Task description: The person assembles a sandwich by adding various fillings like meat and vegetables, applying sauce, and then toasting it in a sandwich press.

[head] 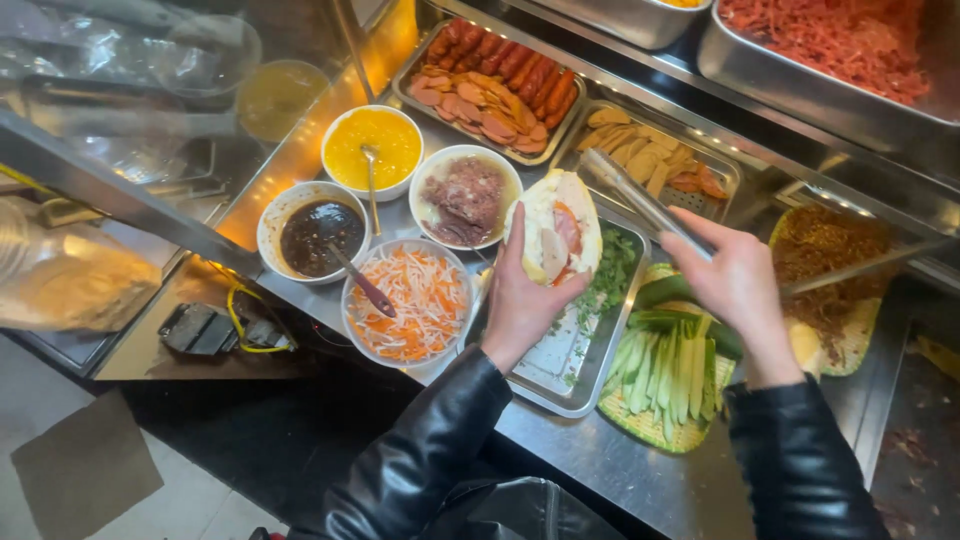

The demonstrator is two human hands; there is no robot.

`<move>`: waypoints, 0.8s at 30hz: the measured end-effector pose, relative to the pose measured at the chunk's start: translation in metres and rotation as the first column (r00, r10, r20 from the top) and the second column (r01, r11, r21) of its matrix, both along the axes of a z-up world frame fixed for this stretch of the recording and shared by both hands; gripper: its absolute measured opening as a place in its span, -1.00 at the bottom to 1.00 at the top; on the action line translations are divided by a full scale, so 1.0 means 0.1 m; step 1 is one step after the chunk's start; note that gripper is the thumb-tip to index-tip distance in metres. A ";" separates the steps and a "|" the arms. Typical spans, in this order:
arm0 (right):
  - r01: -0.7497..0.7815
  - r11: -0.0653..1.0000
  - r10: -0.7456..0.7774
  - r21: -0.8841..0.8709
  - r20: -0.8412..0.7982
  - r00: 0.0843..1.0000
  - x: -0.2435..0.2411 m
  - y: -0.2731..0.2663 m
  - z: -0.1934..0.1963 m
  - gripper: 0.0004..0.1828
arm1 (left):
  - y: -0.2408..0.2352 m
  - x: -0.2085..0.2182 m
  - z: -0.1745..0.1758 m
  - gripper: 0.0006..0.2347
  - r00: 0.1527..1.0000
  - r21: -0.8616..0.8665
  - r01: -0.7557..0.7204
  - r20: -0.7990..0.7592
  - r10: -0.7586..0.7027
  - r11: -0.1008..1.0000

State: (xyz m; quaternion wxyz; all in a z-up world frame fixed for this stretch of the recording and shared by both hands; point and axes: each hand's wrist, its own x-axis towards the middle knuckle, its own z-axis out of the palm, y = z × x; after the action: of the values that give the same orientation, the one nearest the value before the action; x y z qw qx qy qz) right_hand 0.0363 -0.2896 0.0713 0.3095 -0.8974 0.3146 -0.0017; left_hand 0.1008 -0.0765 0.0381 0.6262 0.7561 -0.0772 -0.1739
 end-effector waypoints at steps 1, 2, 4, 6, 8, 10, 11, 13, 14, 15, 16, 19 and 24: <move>-0.010 1.000 0.010 0.001 0.004 1.000 0.21 0.01 -0.24 -0.46 | 0.12 0.06 0.03 -0.05 1.000 0.001 -0.010 0.004 0.010 1.000; -0.025 0.996 0.024 -0.084 -0.007 1.000 0.43 0.02 -0.49 -0.50 | 0.23 0.13 0.06 -0.04 0.999 -0.039 -0.048 0.021 0.048 0.998; -0.040 0.985 0.038 -0.168 -0.019 0.999 0.80 0.06 -0.82 -0.53 | 0.42 0.26 0.11 -0.04 0.996 -0.079 -0.084 0.035 0.087 0.993; -0.084 0.975 0.093 -0.206 0.036 0.995 1.17 0.11 -0.97 -0.52 | 0.59 0.44 0.14 -0.05 0.988 -0.092 -0.131 0.069 0.138 0.987; -0.095 0.963 0.099 -0.251 0.002 0.995 1.41 0.09 -1.16 -0.54 | 0.72 0.62 0.09 -0.03 0.984 -0.076 -0.134 0.108 0.141 0.988; -0.106 0.950 0.100 -0.295 -0.035 0.994 1.52 0.04 -1.32 -0.56 | 0.83 0.77 0.06 -0.02 0.979 -0.059 -0.134 0.144 0.142 0.989; -0.101 0.949 0.094 -0.299 -0.038 0.995 1.51 -0.01 -1.37 -0.58 | 0.86 0.83 0.04 -0.03 0.981 -0.073 -0.134 0.132 0.143 0.988; -0.100 0.946 0.090 -0.309 -0.044 0.995 1.42 0.01 -1.27 -0.60 | 0.86 0.93 -0.04 -0.05 0.982 -0.092 -0.136 0.116 0.146 0.986; -0.034 0.972 0.036 -0.233 0.003 0.999 1.35 0.09 -1.11 -0.60 | 0.84 0.97 -0.10 -0.04 0.982 -0.109 -0.143 0.107 0.155 0.984; 0.028 0.989 -0.021 -0.148 0.046 0.999 1.28 0.19 -0.96 -0.60 | 0.82 1.01 -0.16 -0.04 0.981 -0.121 -0.153 0.100 0.166 0.981; 0.023 0.989 -0.017 -0.148 0.043 0.999 1.17 0.36 -0.77 -0.60 | 0.79 1.03 -0.15 -0.04 0.981 -0.121 -0.157 0.097 0.169 0.980; 0.063 0.920 -0.199 0.388 0.322 0.926 0.88 0.83 -0.29 -0.58 | 0.66 1.08 -0.17 -0.05 0.977 -0.052 -0.198 0.074 0.202 0.979; 0.024 0.949 -0.093 0.313 0.206 0.974 0.74 1.37 0.05 -0.59 | 0.51 1.11 -0.23 -0.02 0.962 -0.069 -0.234 0.126 0.241 0.970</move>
State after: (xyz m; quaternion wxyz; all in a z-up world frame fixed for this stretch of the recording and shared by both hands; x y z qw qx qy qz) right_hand 0.1101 -0.1528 0.0762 0.4782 -0.8225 0.3018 -0.0601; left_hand 0.2120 -0.0253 0.0153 0.6558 0.7529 -0.0323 -0.0446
